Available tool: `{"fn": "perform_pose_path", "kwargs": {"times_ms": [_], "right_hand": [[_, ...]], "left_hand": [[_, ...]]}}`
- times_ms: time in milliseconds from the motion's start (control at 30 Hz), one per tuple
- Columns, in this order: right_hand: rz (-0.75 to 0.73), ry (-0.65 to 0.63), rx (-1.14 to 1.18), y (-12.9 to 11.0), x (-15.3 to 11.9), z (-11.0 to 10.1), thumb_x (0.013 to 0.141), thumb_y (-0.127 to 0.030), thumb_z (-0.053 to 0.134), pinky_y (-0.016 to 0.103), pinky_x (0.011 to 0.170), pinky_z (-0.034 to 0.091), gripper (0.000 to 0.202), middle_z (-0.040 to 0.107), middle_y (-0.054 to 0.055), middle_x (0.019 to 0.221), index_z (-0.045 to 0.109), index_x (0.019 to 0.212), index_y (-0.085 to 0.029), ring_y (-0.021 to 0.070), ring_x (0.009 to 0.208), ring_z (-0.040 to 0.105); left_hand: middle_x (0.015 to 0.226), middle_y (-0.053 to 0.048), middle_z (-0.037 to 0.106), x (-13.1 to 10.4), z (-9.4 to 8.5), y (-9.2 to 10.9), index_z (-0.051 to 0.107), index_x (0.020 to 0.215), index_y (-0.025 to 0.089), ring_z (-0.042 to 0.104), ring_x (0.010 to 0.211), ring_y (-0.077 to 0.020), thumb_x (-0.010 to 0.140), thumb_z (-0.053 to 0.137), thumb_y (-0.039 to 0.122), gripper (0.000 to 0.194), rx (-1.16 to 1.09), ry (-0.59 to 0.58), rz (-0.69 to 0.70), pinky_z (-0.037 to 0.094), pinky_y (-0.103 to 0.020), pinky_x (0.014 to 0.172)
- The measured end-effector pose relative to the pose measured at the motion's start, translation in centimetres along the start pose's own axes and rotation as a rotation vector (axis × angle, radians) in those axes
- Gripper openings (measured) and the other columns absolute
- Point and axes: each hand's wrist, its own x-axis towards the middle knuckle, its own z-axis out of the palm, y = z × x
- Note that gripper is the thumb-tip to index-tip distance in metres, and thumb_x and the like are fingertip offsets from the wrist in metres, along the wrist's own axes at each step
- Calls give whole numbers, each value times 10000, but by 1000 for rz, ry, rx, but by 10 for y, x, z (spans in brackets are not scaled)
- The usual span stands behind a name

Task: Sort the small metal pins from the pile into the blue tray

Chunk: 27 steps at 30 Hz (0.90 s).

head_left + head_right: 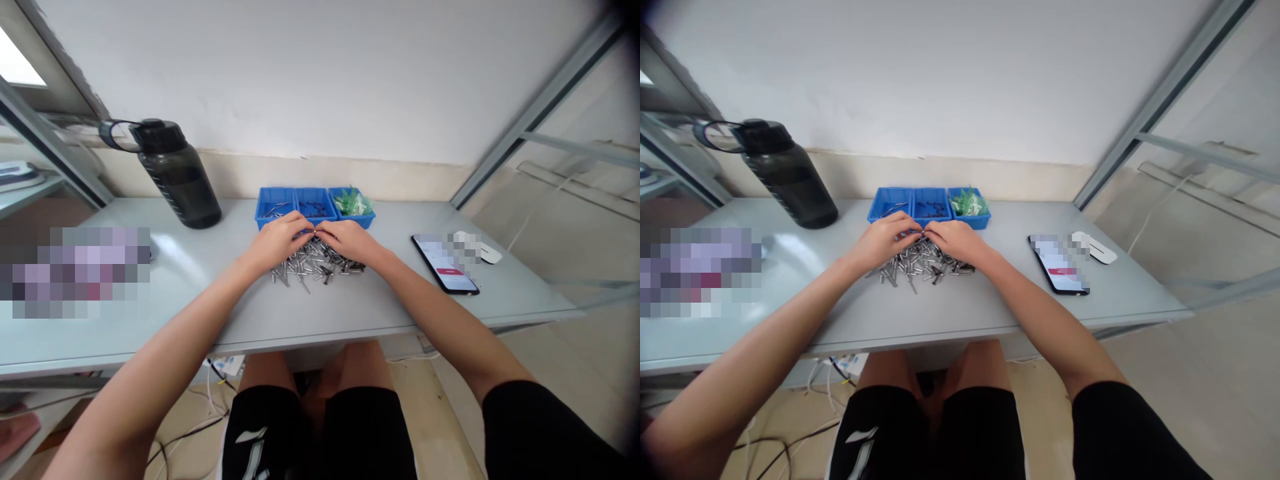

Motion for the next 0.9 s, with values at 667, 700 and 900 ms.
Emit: {"fn": "perform_pose_path", "kwargs": {"times_ms": [667, 700, 900], "right_hand": [[-45, 18, 60, 1, -1, 3, 998, -311, 422, 258, 685, 354, 260, 713, 32, 911, 652, 1013, -191, 156, 779, 615], [-45, 22, 67, 2, -1, 3, 998, -314, 422, 256, 680, 353, 261, 712, 32, 910, 650, 1019, -190, 155, 777, 614], [-22, 56, 79, 1, -1, 4, 989, -311, 446, 252, 683, 359, 237, 706, 28, 893, 642, 1046, -190, 149, 766, 608]], "left_hand": [[1014, -44, 664, 1, -4, 4, 678, 999, 197, 636, 851, -165, 913, 567, 257, 152, 4, -16, -28, 479, -273, 720], [1007, -44, 664, 1, -4, 5, 678, 995, 195, 636, 843, -163, 910, 567, 255, 152, -6, -10, -36, 479, -273, 717], [976, -39, 664, 0, -3, 6, 668, 968, 191, 630, 831, -161, 901, 548, 258, 153, -45, -6, -71, 478, -278, 723]]}}
